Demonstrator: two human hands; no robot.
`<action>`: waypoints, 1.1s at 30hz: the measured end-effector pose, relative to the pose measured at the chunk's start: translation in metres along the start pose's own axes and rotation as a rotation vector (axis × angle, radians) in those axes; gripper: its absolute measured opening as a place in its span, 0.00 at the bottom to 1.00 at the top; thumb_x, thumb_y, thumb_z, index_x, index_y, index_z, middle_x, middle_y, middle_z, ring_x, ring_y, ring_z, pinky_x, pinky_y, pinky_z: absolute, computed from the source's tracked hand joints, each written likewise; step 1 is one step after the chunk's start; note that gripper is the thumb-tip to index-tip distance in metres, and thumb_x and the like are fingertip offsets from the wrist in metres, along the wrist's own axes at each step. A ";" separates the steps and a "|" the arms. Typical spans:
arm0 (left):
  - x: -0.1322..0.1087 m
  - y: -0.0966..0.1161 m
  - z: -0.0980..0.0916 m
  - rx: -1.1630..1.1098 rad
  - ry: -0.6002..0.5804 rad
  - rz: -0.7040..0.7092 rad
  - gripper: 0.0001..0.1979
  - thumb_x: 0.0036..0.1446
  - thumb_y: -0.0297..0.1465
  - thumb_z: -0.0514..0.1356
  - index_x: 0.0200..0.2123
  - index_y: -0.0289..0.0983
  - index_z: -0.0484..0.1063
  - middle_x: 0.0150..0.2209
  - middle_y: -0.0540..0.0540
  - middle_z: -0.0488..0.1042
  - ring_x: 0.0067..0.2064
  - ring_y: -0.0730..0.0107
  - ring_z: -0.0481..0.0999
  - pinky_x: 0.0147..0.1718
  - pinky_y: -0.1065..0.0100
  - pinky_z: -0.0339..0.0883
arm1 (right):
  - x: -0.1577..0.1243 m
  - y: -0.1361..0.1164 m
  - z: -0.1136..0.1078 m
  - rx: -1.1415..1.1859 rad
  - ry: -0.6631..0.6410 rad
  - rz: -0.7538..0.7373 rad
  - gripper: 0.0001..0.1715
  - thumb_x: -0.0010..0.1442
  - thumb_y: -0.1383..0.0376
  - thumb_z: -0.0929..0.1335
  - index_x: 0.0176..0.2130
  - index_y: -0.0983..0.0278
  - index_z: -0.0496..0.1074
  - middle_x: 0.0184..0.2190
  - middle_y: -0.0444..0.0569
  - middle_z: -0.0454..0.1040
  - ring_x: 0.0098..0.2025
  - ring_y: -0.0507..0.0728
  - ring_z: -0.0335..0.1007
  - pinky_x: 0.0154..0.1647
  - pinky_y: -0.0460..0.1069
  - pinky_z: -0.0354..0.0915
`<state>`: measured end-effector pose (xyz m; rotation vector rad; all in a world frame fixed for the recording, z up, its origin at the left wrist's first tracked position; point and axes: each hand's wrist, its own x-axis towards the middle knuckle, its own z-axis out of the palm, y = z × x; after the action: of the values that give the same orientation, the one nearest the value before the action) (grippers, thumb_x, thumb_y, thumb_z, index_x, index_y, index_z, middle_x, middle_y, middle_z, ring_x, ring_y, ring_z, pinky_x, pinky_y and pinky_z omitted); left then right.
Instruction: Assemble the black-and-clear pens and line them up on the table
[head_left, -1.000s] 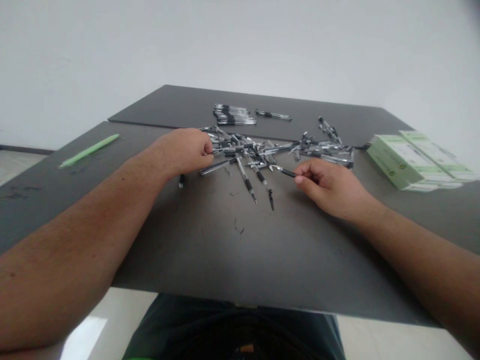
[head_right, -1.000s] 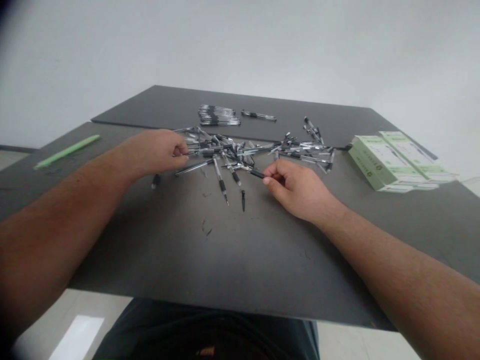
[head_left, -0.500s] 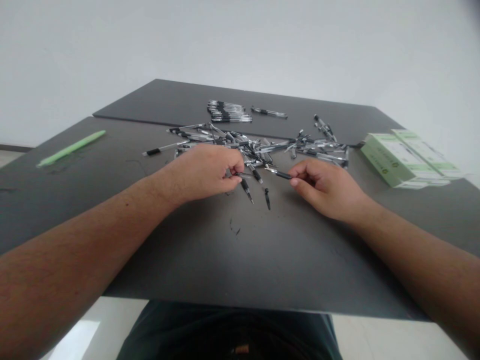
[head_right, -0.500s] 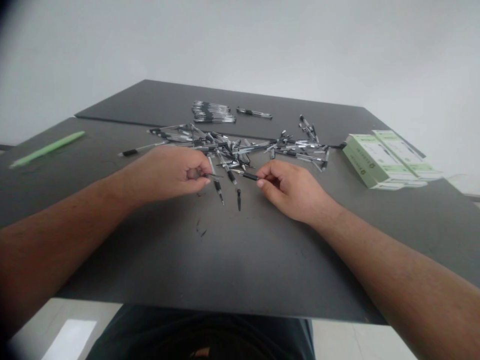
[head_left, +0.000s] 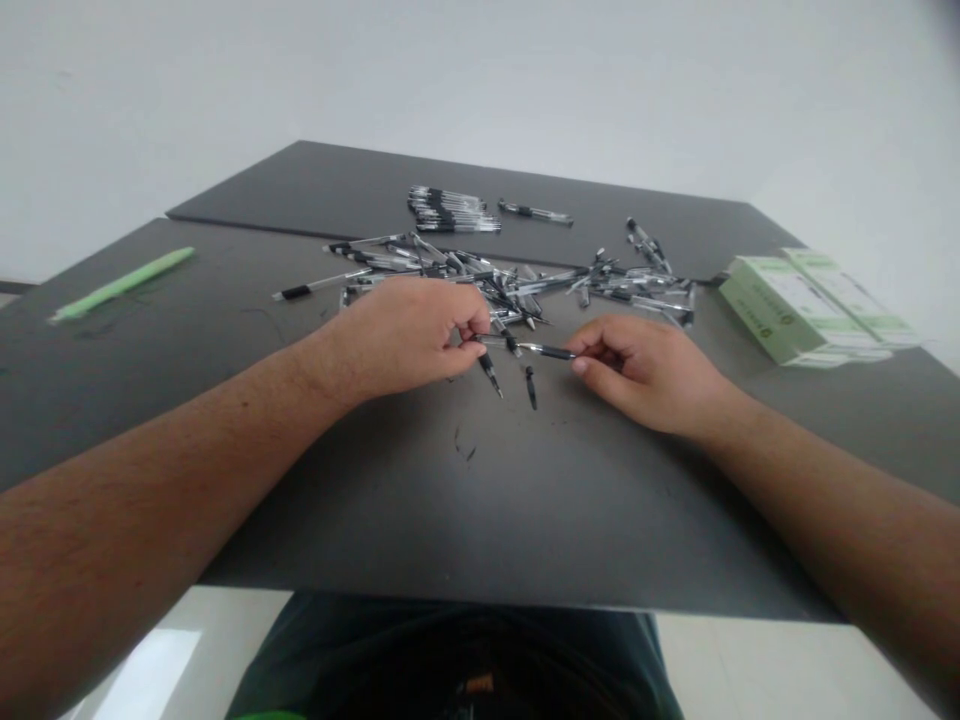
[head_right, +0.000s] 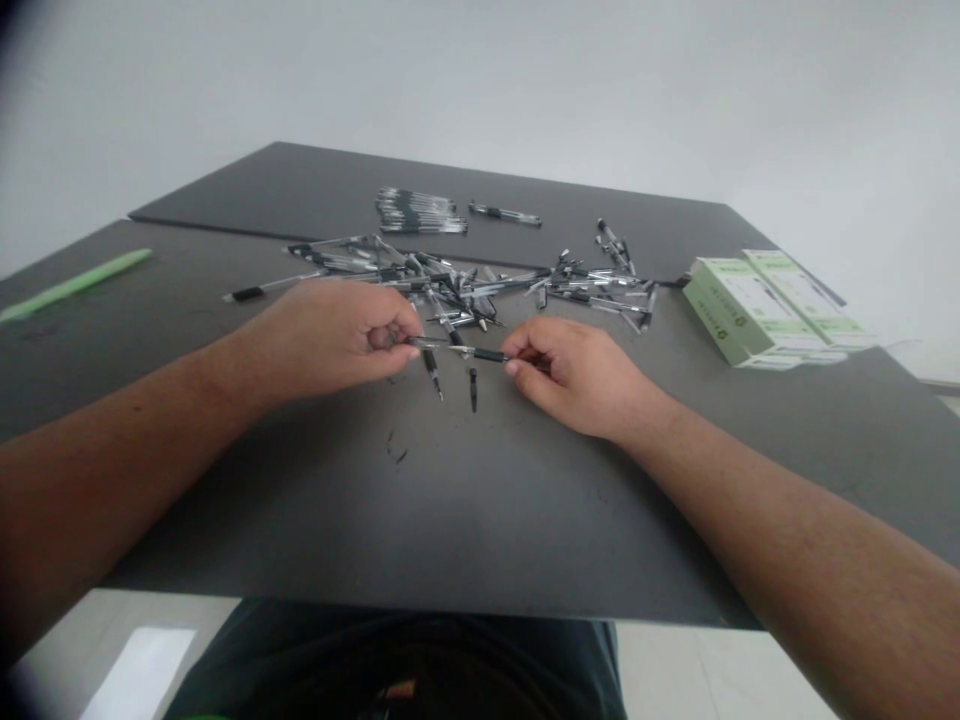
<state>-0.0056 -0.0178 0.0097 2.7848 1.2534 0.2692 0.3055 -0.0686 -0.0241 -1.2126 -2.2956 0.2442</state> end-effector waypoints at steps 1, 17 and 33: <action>0.000 0.000 0.001 0.000 0.002 0.006 0.14 0.68 0.39 0.62 0.48 0.40 0.85 0.35 0.48 0.84 0.38 0.61 0.84 0.43 0.63 0.70 | 0.000 0.000 0.000 -0.002 -0.005 -0.002 0.06 0.69 0.63 0.71 0.44 0.59 0.81 0.36 0.47 0.85 0.35 0.58 0.81 0.38 0.52 0.70; 0.000 0.006 0.007 -0.022 -0.022 0.078 0.13 0.69 0.37 0.63 0.50 0.41 0.85 0.37 0.48 0.86 0.44 0.58 0.86 0.46 0.62 0.72 | 0.000 -0.002 0.000 -0.011 -0.069 -0.008 0.06 0.69 0.64 0.72 0.44 0.58 0.82 0.36 0.47 0.85 0.35 0.58 0.80 0.39 0.51 0.69; 0.000 0.002 0.014 -0.065 -0.037 0.197 0.17 0.74 0.38 0.60 0.56 0.43 0.86 0.50 0.46 0.89 0.53 0.57 0.87 0.53 0.62 0.73 | 0.001 0.000 0.002 -0.040 -0.078 -0.051 0.10 0.72 0.62 0.71 0.48 0.59 0.84 0.39 0.49 0.87 0.38 0.59 0.81 0.42 0.52 0.71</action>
<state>-0.0017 -0.0188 -0.0038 2.8452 0.9450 0.2640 0.3039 -0.0680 -0.0251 -1.1821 -2.4056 0.2322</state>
